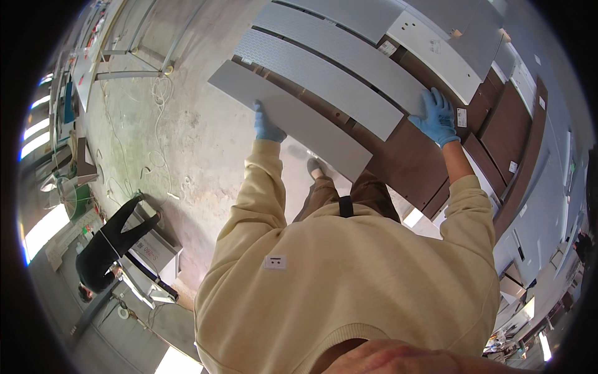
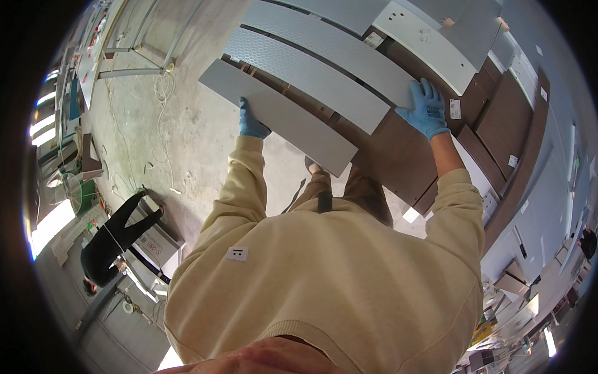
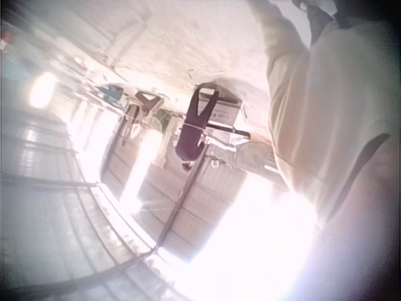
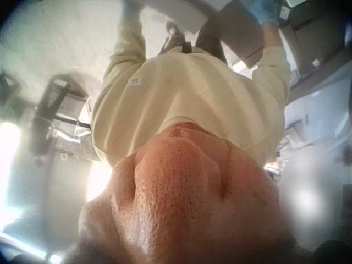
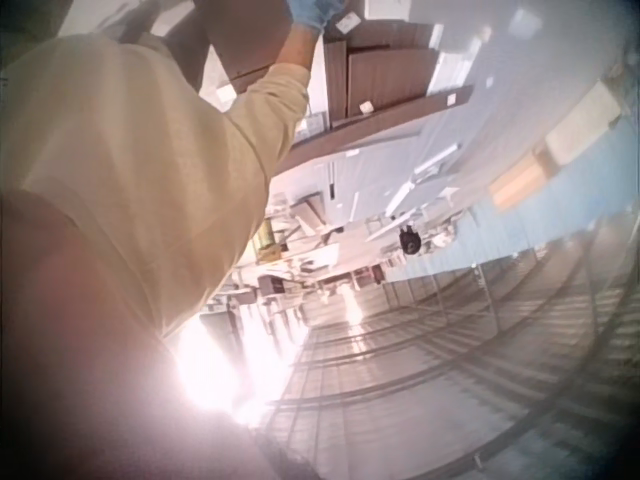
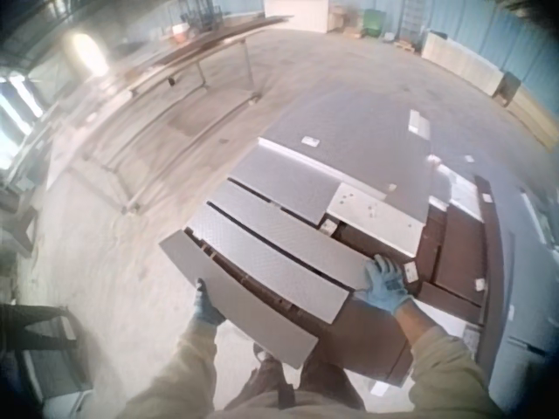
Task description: The person picks up flat panels from a table and stacks them in alternating orientations. They handle brown and white panels one at a time, placing each on top of the growing stack and occasionally adjusting alignment.
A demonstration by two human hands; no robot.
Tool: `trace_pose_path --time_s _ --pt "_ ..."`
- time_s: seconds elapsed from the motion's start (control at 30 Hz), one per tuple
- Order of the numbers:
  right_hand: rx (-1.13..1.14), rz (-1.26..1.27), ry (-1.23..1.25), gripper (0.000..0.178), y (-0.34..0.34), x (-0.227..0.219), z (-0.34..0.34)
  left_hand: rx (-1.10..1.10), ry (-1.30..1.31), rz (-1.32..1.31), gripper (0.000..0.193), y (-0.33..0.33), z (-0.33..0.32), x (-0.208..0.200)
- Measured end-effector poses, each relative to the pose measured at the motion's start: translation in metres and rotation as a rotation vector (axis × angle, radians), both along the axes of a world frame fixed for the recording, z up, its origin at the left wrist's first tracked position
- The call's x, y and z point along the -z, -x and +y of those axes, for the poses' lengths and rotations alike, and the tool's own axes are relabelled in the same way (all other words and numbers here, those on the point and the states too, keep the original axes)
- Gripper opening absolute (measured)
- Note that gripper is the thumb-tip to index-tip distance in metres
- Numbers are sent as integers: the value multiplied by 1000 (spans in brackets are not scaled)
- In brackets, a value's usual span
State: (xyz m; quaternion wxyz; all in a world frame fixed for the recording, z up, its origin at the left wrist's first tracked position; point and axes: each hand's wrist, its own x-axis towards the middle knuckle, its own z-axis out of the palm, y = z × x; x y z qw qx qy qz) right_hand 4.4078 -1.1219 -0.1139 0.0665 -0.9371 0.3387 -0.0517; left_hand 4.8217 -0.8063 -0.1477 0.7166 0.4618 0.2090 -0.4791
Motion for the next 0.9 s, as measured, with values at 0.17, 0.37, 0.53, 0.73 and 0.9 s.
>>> trace_pose_path --time_s 0.17,0.37,0.53,0.73,0.9 --pt "-100 -180 101 81 -21 -18 31 8 2 -76 76 2 -2 -2" --pt "-443 -274 -185 76 -77 -36 180 227 -244 -176 65 -2 4 -20" --pt "-337 -216 -237 82 -98 -22 244 601 -590 -509 50 -4 21 -33" --pt "-326 -211 -169 76 -91 -13 242 508 -806 -842 49 -4 7 -5" --pt "-344 -205 -154 79 -90 -15 227 398 -860 -821 54 -17 -9 33"
